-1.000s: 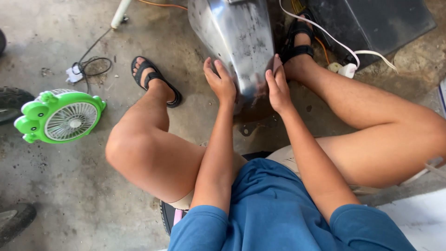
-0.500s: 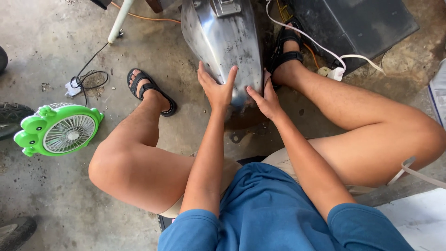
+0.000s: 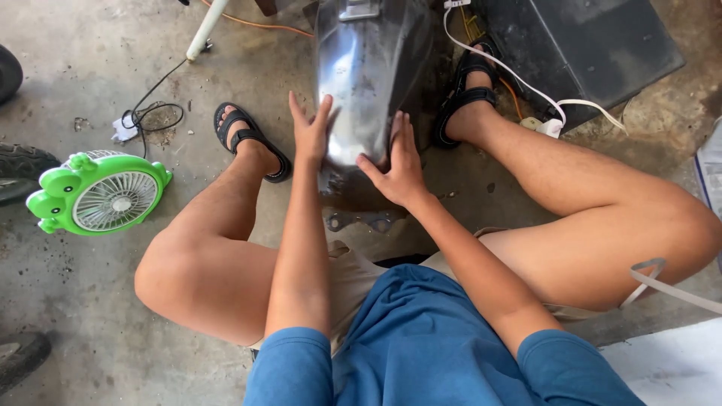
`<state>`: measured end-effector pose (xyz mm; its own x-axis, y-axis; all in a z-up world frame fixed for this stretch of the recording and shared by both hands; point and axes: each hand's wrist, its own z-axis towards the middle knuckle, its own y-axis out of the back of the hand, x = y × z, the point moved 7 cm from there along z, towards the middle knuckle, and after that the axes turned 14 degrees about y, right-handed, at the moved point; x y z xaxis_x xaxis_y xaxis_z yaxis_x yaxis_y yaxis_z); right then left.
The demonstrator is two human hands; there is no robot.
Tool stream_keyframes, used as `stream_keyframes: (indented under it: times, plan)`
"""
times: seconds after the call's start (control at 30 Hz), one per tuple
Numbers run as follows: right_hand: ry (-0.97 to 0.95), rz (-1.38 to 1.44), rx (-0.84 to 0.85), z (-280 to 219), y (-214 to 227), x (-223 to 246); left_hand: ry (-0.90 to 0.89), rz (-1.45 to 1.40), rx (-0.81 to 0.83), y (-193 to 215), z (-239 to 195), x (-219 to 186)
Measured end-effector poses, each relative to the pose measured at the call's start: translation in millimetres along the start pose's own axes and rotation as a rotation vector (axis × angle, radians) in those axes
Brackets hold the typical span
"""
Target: The person sits on the floor and scrubs a silver motorcycle fuel tank with a black abrasive pad. They hold the tank steady with one hand while scrubbing the surface with the other, working on different sections of the tank.
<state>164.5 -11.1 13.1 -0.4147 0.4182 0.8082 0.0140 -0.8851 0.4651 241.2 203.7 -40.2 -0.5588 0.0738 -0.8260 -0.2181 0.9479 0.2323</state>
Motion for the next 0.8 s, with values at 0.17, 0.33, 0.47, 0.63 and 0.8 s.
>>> stream_keyframes:
  times: [0.17, 0.33, 0.47, 0.63, 0.8]
  plan:
    - [-0.045, -0.058, 0.159, 29, -26, 15, -0.01, 0.024, -0.073, 44, 35, 5]
    - [0.012, -0.071, 0.249, 41, -50, 31, -0.043, 0.066, -0.279, 79, -8, -10]
    - [0.075, -0.108, 0.282, 51, -67, 40, -0.088, 0.195, -0.207, 71, -42, -35]
    - [0.12, -0.176, 0.28, 52, -72, 29, -0.094, 0.263, -0.22, 79, -35, -24]
    - [-0.152, 0.106, -0.026, 48, -45, -45, -0.144, 0.139, -0.281, 75, -28, -14]
